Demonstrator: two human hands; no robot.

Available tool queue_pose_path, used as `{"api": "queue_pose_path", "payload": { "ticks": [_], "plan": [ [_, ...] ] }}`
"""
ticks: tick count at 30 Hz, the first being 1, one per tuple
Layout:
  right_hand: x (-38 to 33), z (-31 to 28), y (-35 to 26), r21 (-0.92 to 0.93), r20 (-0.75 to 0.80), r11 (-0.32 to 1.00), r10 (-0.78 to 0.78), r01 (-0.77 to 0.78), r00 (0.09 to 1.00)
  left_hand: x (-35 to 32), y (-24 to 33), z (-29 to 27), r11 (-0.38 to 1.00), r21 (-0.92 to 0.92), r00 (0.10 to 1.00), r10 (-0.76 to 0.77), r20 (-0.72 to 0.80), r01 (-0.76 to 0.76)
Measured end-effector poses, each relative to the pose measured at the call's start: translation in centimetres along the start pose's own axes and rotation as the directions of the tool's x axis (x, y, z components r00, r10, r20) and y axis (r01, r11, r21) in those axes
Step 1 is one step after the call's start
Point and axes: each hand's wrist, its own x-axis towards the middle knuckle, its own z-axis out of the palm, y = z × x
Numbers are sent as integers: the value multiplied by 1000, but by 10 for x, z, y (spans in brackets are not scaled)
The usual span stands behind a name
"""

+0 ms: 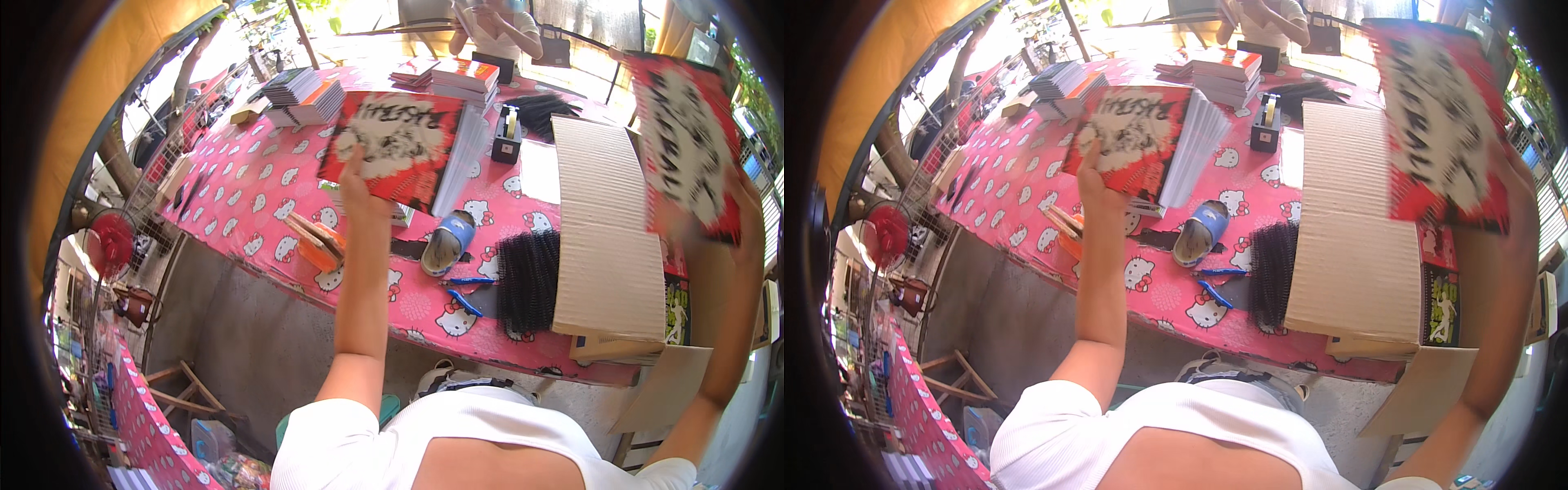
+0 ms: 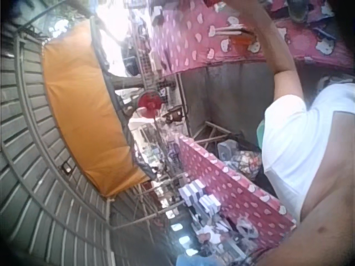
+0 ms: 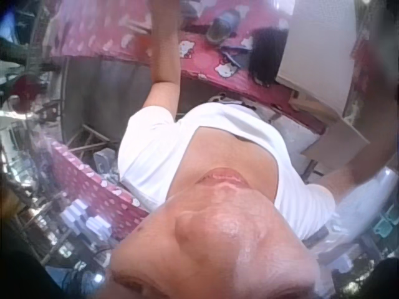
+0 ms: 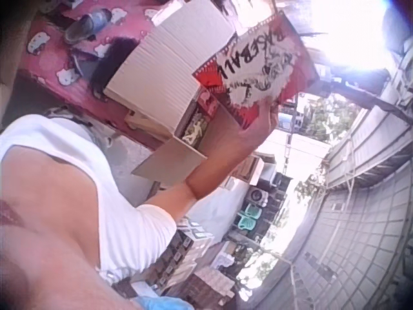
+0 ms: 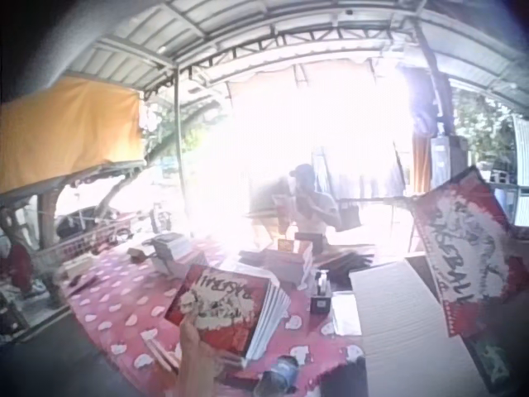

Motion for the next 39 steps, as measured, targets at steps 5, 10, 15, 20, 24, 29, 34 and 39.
{"api": "queue_pose_path", "payload": {
  "ticks": [5,10,15,20,24,29,34,39],
  "plan": [
    [-77,-106,53,-70,-471,997,-40,8,881,75,35,-43,961,240,974,177,-140,-140],
    [-91,-128,110,344,-393,937,88,57,915,98,57,-75,976,206,963,117,-242,-67],
    [-97,-132,115,291,-432,952,44,93,901,126,52,-106,970,237,901,148,-408,-53],
    [-104,-158,136,-82,-421,974,-225,210,879,156,54,-151,914,404,794,276,-541,-42],
    [-107,-152,136,-71,-417,969,-246,238,875,157,56,-147,895,444,787,245,-566,41],
    [-100,-132,128,171,-515,975,-33,140,857,156,74,-146,879,451,781,173,-600,152],
    [-102,-126,123,160,-443,978,-49,133,895,149,60,-127,829,453,776,38,-630,327],
    [-93,-118,129,217,-484,967,-11,132,875,142,107,-146,760,643,846,277,-456,98]
  ]
}}
